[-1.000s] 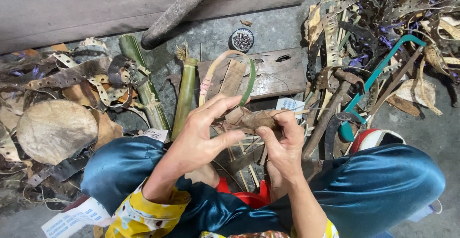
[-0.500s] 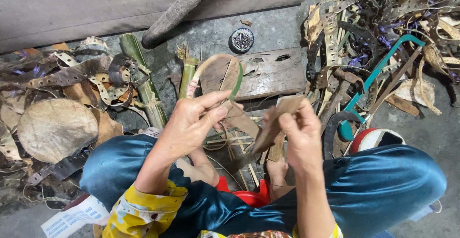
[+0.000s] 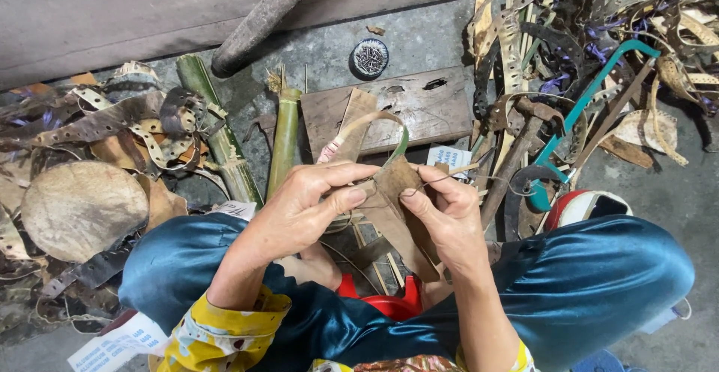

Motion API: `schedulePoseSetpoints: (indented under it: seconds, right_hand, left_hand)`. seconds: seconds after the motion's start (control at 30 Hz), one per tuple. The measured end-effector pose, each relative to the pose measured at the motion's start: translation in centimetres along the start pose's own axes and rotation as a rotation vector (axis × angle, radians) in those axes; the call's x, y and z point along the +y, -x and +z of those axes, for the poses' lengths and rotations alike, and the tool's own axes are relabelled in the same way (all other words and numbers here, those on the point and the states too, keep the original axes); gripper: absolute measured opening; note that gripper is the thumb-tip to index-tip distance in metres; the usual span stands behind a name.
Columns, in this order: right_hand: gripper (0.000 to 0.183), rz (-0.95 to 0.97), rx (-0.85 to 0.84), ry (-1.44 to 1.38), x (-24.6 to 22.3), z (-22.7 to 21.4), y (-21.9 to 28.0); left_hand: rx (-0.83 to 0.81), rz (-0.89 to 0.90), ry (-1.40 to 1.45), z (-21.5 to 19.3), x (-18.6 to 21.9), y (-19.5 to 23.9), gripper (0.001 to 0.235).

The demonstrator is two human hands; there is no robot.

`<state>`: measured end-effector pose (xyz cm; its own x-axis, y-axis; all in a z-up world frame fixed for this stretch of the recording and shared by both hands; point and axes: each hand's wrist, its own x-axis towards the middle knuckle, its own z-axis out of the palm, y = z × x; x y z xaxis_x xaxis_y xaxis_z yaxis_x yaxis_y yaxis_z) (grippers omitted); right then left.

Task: The person weaves thin strips of bamboo or rattan around a circular frame to form a basket. They interlace the strips by hand, occasionally adjusting the frame and pulling the material taut. The process continues with repetitive weaving motions.

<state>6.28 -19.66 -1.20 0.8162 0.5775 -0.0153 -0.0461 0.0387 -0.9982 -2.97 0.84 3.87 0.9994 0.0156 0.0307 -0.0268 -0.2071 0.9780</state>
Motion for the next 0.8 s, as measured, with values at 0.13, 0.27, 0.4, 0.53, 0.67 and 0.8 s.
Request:
schedulePoseSetpoints:
  seconds: [0.13,0.27,0.4,0.53,0.67,0.8]
  right_hand:
    - [0.029,0.005,-0.003,0.024,0.2,0.2,0.0]
    - [0.028,-0.025,-0.002,0.051,0.1,0.8,-0.2]
    - [0.028,-0.019,0.003,0.062,0.3,1.5,-0.1]
    - [0.029,-0.022,0.006,0.096,0.4,1.5,0.0]
    - [0.028,0.008,-0.001,0.068,0.8,1.9,0.0]
    - [0.026,0.023,-0.006,0.06,0.6,1.8,0.1]
  left_hand:
    - [0.002,-0.001,-0.018,-0.2,0.2,-0.1,0.034]
    - [0.055,-0.021,-0.068,0.3,0.4,-0.3,0.032]
    - [0.179,-0.111,-0.075,0.8,-0.3,-0.3,0.032]
    - [0.222,-0.145,-0.068,1.0,-0.8,-0.3,0.032]
    - [0.243,-0.163,-0.034,0.9,-1.3,-0.1,0.024]
    - [0.251,-0.142,-0.017,0.9,-2.0,0.1,0.019]
